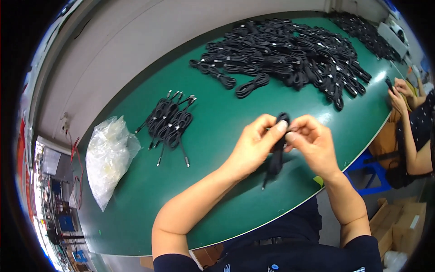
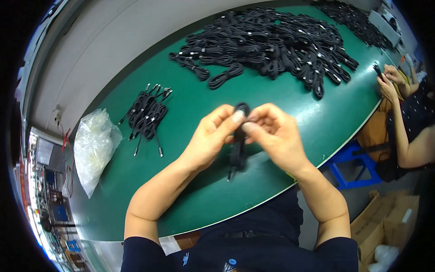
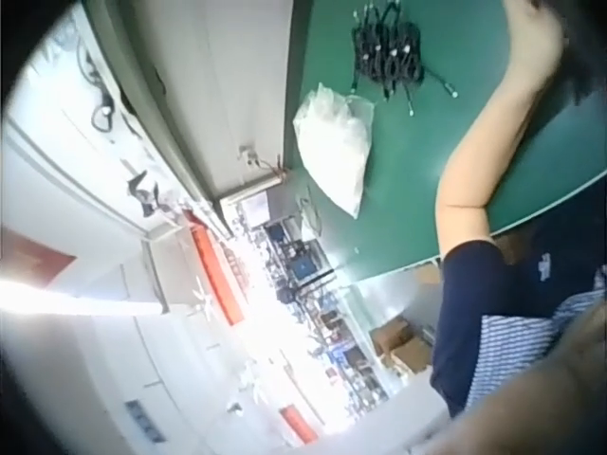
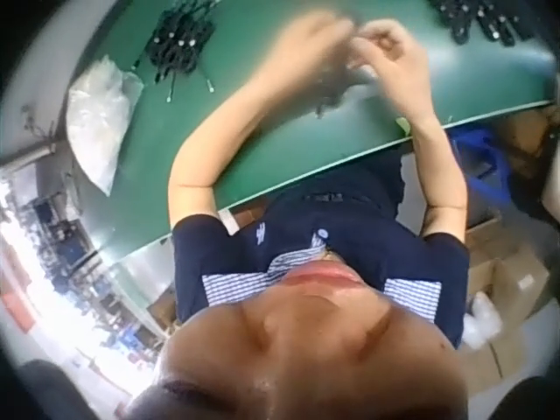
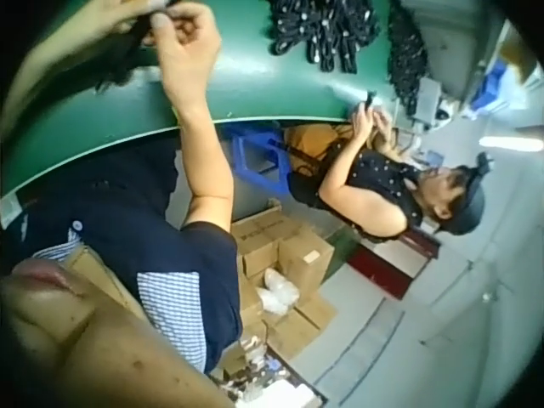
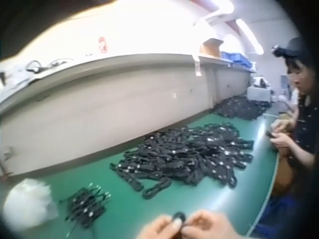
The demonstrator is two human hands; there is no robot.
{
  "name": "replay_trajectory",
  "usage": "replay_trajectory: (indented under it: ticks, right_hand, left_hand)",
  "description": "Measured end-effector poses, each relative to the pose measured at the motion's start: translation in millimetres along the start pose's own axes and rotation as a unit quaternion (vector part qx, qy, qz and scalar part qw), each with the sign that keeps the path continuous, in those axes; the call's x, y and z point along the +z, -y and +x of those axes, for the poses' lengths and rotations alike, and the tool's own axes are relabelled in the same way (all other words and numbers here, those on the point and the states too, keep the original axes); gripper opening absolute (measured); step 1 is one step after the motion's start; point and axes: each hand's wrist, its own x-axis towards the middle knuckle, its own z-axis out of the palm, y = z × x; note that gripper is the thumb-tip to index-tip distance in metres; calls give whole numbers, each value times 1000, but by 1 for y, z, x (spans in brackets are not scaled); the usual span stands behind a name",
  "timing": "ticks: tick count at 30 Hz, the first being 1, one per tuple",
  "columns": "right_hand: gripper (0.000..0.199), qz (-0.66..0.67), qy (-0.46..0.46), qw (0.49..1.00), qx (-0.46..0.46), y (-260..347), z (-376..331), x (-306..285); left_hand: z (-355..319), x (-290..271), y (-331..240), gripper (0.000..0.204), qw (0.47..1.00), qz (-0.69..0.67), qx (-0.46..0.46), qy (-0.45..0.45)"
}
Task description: Packing black cables into plastic sleeves and inspecting them at a factory workbench.
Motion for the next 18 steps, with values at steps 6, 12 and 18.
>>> replay_trajectory:
  ticks: [6, 12, 18]
  right_hand:
    - [13, -34, 81, 995, 53, -11, -12, 3]
    - [8, -95, 93, 989, 64, -2, -14, 1]
    - [8, 8, 20, 999, 41, -3, -11, -13]
  left_hand:
    - [5, 7, 19, 27, 990, 115, 63, -58]
    - [9, 8, 34, 28, 988, 130, 55, -62]
    - [12, 14, 18, 31, 993, 113, -23, -16]
